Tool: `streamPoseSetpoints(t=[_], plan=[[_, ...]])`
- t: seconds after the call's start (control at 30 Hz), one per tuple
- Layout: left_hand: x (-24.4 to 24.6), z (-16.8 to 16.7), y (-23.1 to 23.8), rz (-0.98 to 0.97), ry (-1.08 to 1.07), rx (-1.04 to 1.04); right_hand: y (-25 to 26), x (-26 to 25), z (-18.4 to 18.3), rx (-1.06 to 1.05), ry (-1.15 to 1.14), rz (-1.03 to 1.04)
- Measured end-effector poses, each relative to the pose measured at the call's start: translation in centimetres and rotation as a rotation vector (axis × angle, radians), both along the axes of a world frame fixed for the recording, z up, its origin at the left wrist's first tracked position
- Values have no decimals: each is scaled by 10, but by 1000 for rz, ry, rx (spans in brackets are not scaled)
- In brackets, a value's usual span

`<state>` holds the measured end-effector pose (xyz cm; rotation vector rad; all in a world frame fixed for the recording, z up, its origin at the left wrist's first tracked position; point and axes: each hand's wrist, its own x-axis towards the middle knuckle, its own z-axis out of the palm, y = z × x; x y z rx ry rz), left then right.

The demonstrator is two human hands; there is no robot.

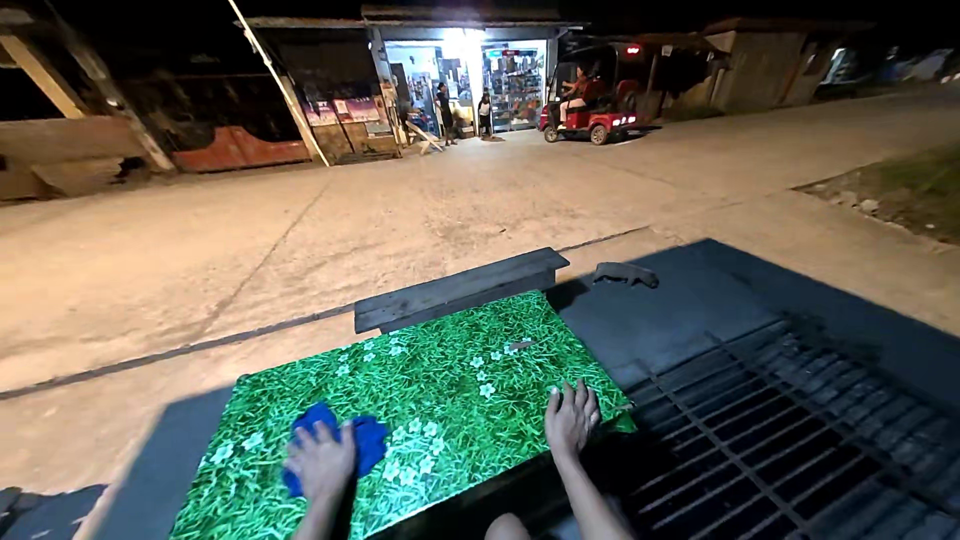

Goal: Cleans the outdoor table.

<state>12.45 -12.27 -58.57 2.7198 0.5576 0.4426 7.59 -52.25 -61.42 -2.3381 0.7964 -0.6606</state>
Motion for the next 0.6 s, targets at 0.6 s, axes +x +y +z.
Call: streamPoseSetpoints(t=[0.6], plan=[[36, 37, -280, -1191, 185, -649, -7, -7, 2, 38, -140, -10]])
